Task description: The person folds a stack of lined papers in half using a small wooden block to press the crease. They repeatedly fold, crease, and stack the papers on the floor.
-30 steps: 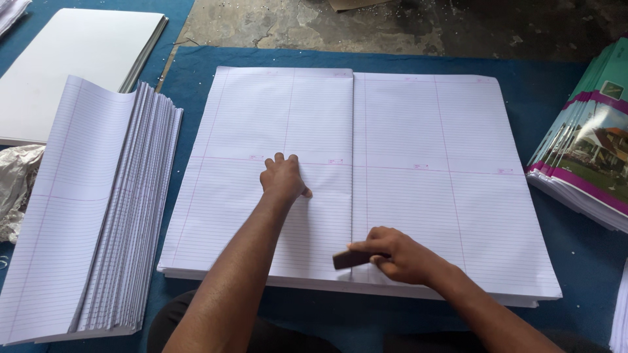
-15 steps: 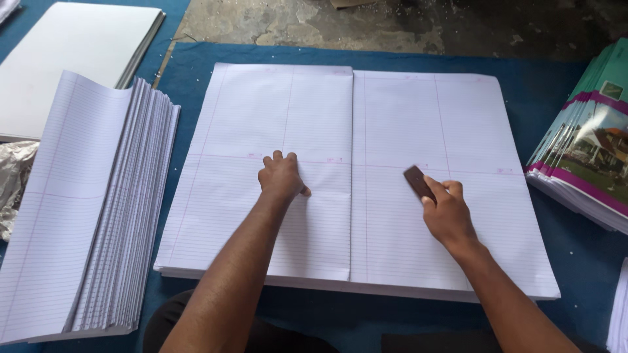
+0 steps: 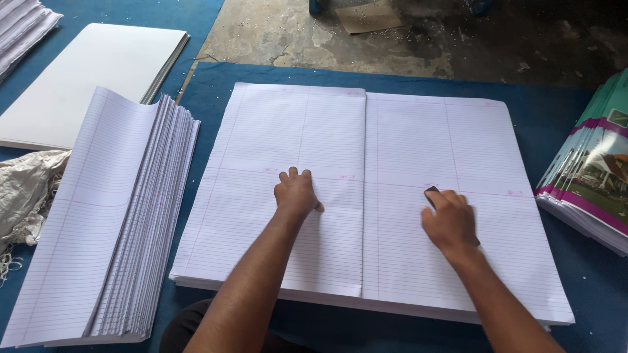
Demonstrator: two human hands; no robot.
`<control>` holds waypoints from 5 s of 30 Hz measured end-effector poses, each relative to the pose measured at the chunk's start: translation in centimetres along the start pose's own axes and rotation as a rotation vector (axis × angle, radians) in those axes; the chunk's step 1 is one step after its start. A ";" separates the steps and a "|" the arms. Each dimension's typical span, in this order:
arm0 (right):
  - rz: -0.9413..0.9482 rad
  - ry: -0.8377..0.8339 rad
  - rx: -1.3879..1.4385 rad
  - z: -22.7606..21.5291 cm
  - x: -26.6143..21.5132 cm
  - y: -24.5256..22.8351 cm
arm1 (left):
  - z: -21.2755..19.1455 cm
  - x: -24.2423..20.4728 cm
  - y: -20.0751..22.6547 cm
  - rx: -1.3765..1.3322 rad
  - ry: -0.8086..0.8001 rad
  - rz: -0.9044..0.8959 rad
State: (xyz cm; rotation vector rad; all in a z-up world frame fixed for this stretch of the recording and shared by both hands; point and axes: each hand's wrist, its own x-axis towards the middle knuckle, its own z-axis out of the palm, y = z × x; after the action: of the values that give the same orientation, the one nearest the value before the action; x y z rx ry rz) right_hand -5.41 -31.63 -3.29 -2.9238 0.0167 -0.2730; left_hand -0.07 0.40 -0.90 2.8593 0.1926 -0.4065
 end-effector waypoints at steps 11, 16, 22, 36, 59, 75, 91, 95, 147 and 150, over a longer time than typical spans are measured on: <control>0.306 -0.282 0.472 3.7 2.4 -11.0 | 0.3 -0.9 -1.2 -0.015 0.047 0.056; 0.388 -0.332 0.451 3.7 3.5 -13.3 | 0.4 -2.6 -2.0 -0.040 0.150 0.114; 0.503 -0.360 0.616 3.8 5.0 -13.6 | -0.1 -2.7 -3.4 -0.080 0.155 0.171; 0.441 -0.381 0.917 2.2 5.4 -13.2 | -1.4 1.3 -12.7 -0.306 0.232 -0.168; 0.554 -0.152 0.922 -3.6 6.2 -2.9 | 2.4 3.3 -9.6 -0.489 0.211 -0.203; 0.111 -0.280 0.564 -2.5 5.1 -8.5 | 3.4 4.1 -9.2 -0.672 0.163 -0.208; -0.016 -0.233 0.323 2.3 4.8 -7.3 | 2.8 4.3 -7.5 -0.704 0.182 -0.163; -0.074 -0.205 0.319 4.2 4.3 -8.4 | 1.6 3.1 -7.6 -0.876 0.078 -0.211; -0.031 -0.285 0.390 6.7 4.6 -14.0 | 1.3 1.9 -6.9 -0.733 0.196 -0.249; -0.041 -0.288 0.371 6.9 4.7 -14.2 | 1.4 2.1 -7.3 -0.774 0.169 -0.243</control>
State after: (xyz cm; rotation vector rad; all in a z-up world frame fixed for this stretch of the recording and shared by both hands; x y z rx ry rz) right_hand 0.36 -16.50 -6.14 -2.5670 -0.1237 0.1295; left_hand 0.34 7.22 -4.41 2.1038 0.5881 -0.0901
